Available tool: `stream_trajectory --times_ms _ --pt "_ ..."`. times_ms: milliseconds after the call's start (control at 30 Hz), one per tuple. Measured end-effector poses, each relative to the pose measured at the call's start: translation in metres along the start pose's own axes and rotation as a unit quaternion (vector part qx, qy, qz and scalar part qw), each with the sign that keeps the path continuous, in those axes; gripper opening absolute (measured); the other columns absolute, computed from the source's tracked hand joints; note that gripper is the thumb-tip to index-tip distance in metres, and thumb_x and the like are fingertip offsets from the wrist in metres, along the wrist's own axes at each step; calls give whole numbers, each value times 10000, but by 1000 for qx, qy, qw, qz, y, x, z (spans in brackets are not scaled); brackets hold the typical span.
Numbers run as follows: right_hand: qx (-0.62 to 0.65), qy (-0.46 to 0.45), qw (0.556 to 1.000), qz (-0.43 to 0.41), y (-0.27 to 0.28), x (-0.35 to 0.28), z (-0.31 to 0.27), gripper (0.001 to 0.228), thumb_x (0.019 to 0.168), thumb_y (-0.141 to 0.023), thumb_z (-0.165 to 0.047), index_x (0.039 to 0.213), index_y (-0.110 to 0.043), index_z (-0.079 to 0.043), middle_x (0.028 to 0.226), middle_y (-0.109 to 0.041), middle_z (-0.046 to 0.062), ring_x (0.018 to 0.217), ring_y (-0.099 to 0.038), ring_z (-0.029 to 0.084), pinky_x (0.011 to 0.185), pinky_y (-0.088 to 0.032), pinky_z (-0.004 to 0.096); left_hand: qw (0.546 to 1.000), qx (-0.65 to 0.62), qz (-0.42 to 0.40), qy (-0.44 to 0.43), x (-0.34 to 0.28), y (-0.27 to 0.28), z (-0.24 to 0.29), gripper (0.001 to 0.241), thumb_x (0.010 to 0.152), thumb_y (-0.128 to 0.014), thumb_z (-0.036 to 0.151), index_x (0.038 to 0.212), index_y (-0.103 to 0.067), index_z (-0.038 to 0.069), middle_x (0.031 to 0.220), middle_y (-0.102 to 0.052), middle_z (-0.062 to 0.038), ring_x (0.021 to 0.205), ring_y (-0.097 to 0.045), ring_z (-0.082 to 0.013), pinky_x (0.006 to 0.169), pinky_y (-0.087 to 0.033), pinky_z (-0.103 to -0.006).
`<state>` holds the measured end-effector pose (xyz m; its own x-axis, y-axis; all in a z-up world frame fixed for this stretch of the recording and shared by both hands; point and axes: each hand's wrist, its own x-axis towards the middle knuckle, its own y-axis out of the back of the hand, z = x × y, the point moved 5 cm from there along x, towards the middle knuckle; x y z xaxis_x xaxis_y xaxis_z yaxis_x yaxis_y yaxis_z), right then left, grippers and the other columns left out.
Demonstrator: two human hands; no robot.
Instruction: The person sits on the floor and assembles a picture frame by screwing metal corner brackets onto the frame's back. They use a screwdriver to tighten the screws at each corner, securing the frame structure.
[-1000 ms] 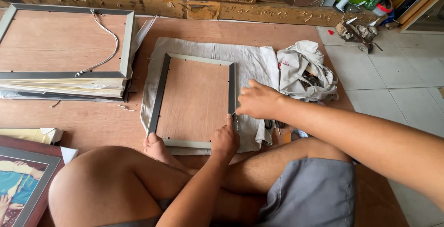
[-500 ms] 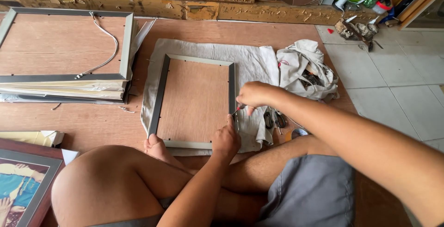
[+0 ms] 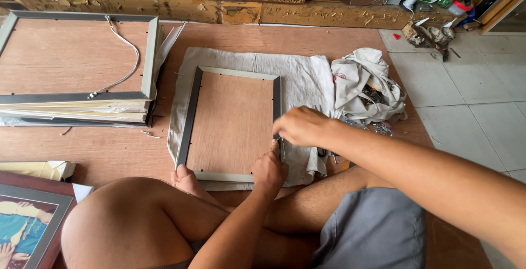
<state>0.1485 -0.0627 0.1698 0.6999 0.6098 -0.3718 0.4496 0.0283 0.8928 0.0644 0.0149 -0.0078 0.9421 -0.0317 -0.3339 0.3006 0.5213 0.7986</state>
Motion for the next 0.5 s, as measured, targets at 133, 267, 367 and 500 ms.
stream_trajectory --times_ms 133,267,367,500 --pt "50 -189 979 64 32 -15 20 285 1067 -607 -445 1193 -856 -387 1135 -873 27 1155 -815 338 981 -666 517 1000 -28 -5 -2 -3 16 -1 816 988 -649 302 1763 -406 217 1092 -826 -176 1103 -822 -405 948 -680 -549" --pt "6 -225 974 -26 28 -49 26 450 998 -609 -569 1287 -836 -309 1024 -831 79 1121 -809 292 1046 -642 513 1000 -18 3 -12 -13 5 -2 822 990 -634 311 1768 -389 207 1061 -823 -189 1066 -828 -406 947 -687 -564" --pt "-175 -91 980 -6 35 -52 13 511 982 -711 -537 1456 -706 -344 1317 -803 109 1270 -758 350 1085 -559 572 999 -3 28 -36 -8 17 3 822 995 -618 246 1777 -389 144 967 -813 -178 965 -839 -379 875 -704 -536" --pt "-356 302 856 223 -4 -50 -7 87 1013 -738 -275 1049 -751 -353 721 -684 10 653 -702 233 793 -523 424 998 3 65 -23 -17 13 4 744 979 -581 188 1715 -509 111 834 -799 -126 798 -827 -317 767 -715 -493"
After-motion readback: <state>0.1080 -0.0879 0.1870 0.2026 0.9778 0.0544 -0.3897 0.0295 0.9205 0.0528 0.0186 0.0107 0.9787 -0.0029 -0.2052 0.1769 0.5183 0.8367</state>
